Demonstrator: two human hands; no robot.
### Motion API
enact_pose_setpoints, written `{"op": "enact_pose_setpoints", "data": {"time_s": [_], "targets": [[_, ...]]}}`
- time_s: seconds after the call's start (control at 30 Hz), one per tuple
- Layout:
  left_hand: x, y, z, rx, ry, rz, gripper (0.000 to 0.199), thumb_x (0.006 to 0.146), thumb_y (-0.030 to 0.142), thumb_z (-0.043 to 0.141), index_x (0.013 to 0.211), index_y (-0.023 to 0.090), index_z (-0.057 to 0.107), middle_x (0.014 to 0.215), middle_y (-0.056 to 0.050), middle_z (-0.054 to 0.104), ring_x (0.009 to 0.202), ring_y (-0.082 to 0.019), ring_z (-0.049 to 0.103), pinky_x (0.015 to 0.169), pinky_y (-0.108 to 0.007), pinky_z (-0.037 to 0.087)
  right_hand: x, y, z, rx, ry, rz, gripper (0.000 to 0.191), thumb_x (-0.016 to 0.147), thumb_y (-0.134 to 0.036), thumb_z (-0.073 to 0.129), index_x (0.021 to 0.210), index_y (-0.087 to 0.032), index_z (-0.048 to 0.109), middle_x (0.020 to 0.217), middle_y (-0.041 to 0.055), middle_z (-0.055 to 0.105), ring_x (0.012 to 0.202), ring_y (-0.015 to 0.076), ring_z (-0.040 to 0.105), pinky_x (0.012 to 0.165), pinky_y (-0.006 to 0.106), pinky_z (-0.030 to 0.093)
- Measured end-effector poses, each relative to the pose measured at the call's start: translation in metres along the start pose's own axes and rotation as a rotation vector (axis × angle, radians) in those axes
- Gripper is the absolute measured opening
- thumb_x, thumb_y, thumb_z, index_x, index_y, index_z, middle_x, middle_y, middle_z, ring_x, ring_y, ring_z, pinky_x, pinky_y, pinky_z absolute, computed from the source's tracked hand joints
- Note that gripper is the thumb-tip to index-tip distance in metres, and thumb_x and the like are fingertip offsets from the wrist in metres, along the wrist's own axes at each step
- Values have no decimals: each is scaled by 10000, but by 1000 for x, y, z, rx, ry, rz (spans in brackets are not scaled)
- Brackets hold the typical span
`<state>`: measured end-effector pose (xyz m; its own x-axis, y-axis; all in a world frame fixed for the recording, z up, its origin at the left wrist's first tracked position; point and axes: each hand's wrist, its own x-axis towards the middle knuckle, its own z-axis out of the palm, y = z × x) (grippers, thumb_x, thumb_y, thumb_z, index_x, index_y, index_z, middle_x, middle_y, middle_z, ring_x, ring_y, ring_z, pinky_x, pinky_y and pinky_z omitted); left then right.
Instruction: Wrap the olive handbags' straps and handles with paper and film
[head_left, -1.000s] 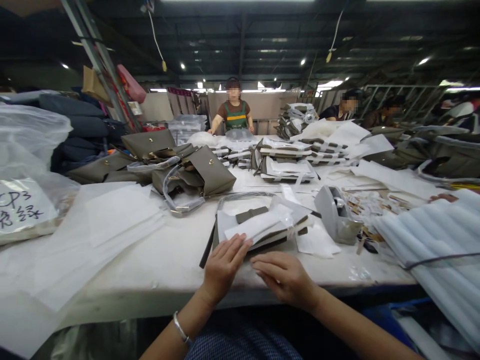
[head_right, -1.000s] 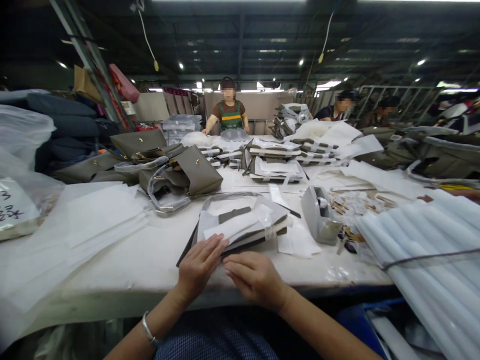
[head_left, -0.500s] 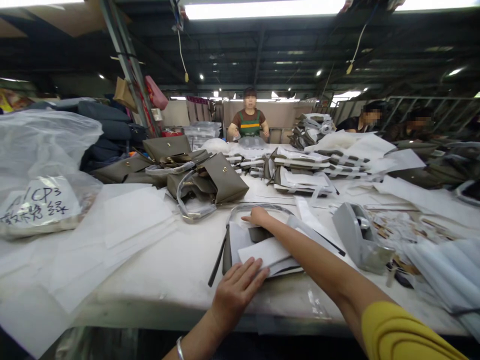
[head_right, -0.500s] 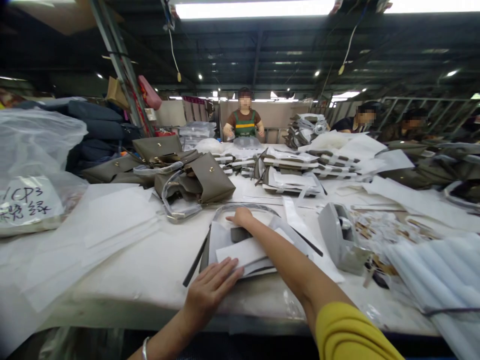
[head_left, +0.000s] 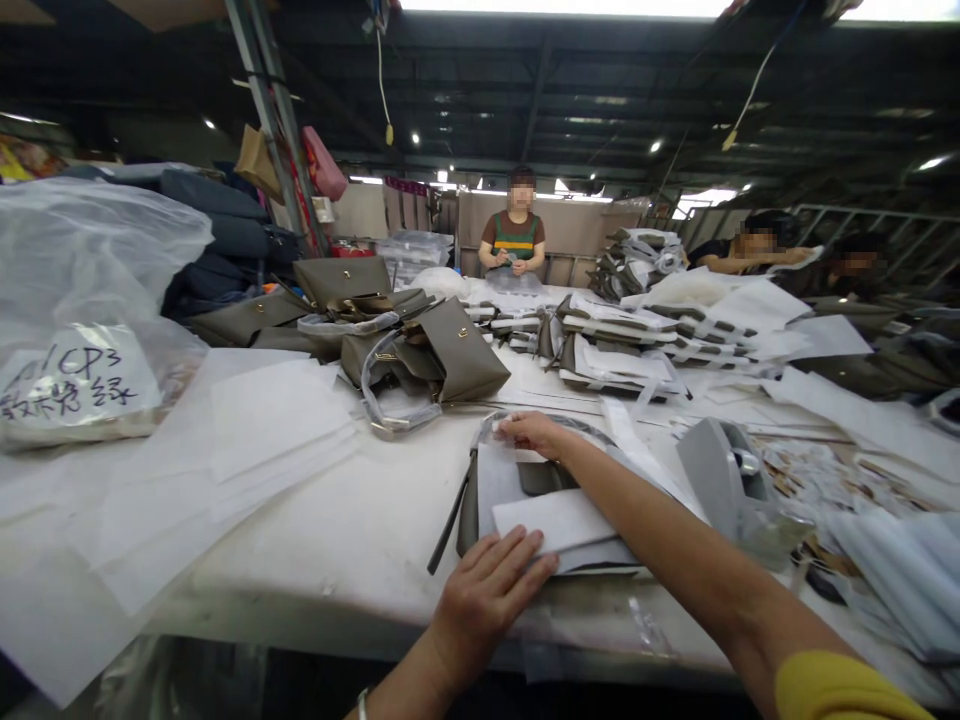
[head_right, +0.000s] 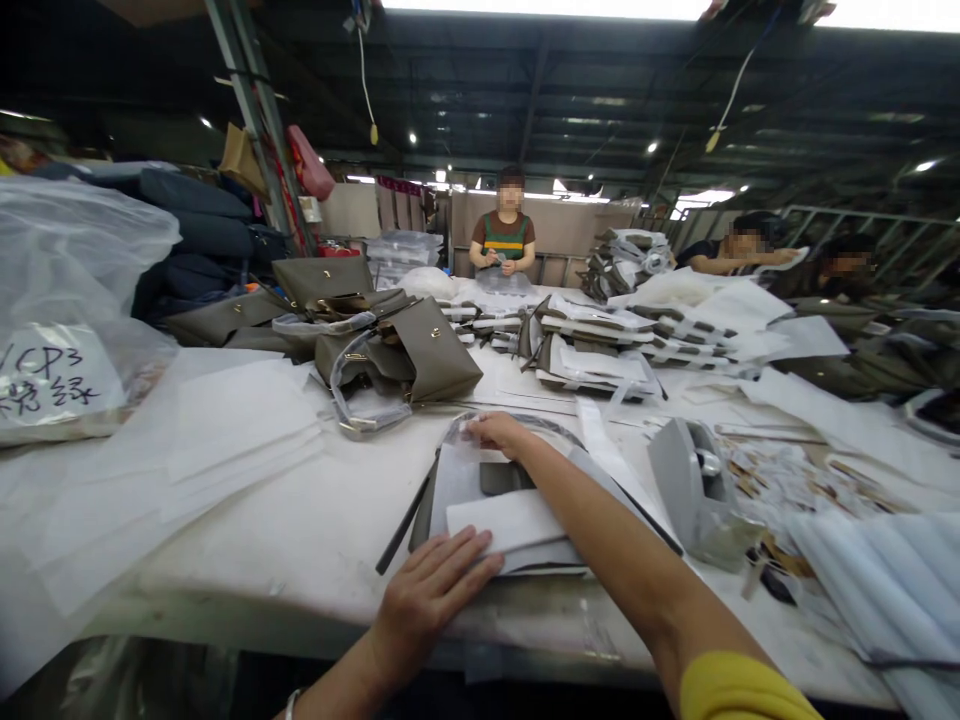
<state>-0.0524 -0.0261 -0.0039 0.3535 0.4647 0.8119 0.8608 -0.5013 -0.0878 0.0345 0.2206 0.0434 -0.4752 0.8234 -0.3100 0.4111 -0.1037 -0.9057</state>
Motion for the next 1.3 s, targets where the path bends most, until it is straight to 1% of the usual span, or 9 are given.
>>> {"op": "enact_pose_setpoints", "data": {"time_s": [0.17, 0.33, 0.5, 0.6, 0.73, 0.87, 1.0, 1.2, 1.3], "targets": [[-1, 1, -1, -13, -12, -39, 337, 1033, 205, 388, 1253, 280, 631, 1308, 36, 638, 1194, -153, 604, 981, -296, 495, -35, -13, 2, 205, -30, -157, 353, 726, -379, 798, 989, -178, 673, 999, 66, 738, 914, 156, 691, 883, 293, 535], [-3, 7, 1, -26, -30, -91, 358, 1042, 229, 350, 1273, 290, 617, 1324, 40, 627, 1198, -157, 594, 986, -312, 484, -81, -14, 12, 229, -36, -309, 400, 663, -469, 821, 914, -172, 730, 922, 44, 742, 898, 179, 677, 928, 330, 498], [-3, 11, 3, -30, -26, -125, 357, 1040, 220, 360, 1297, 287, 598, 1324, 28, 630, 1200, -160, 585, 1010, -326, 455, -124, 4, 21, -74, -5, -536, 207, 804, -372, 712, 905, -200, 769, 939, 43, 757, 919, 204, 683, 904, 333, 504], [-3, 13, 4, -39, -12, -125, 352, 1038, 219, 370, 1301, 280, 596, 1292, 18, 652, 1180, -157, 594, 1027, -328, 439, -142, 20, 24, -224, -4, -601, 154, 841, -273, 657, 921, -228, 781, 951, 34, 760, 908, 196, 695, 871, 311, 524], [-4, 14, 4, -52, -17, -143, 352, 1038, 231, 364, 1293, 280, 602, 1250, 13, 675, 1149, -161, 607, 1036, -336, 434, -155, 34, 25, -253, -4, -634, 186, 854, -201, 622, 935, -249, 782, 975, 20, 761, 919, 181, 705, 859, 284, 541], [-6, 14, 4, -80, -28, -159, 338, 1031, 244, 377, 1272, 264, 613, 1200, -13, 694, 1136, -177, 612, 1027, -359, 458, -164, 39, 25, -291, -42, -700, 180, 889, -213, 611, 949, -260, 775, 979, 14, 760, 927, 176, 706, 874, 285, 544], [-7, 15, 4, -124, -60, -175, 296, 1011, 203, 425, 1238, 207, 613, 1143, -50, 706, 1104, -174, 628, 1060, -375, 461, -175, 41, 26, -332, 7, -783, 193, 915, -205, 596, 963, -276, 769, 983, 15, 747, 937, 171, 693, 893, 291, 544], [-14, 17, 8, -134, 78, -286, 207, 987, 165, 444, 1111, 156, 609, 1040, -92, 707, 1040, -187, 659, 993, -368, 533, -189, 50, 31, -359, 127, -834, 207, 918, -193, 590, 984, -281, 765, 946, 35, 720, 890, 175, 683, 809, 287, 567], [-18, 18, 11, -161, 93, -365, 201, 979, 212, 485, 1146, 157, 584, 1079, -110, 687, 1057, -205, 653, 948, -362, 563, -193, 55, 33, -379, 175, -876, 219, 912, -157, 591, 989, -272, 760, 919, 33, 724, 878, 172, 684, 804, 281, 571]]}}
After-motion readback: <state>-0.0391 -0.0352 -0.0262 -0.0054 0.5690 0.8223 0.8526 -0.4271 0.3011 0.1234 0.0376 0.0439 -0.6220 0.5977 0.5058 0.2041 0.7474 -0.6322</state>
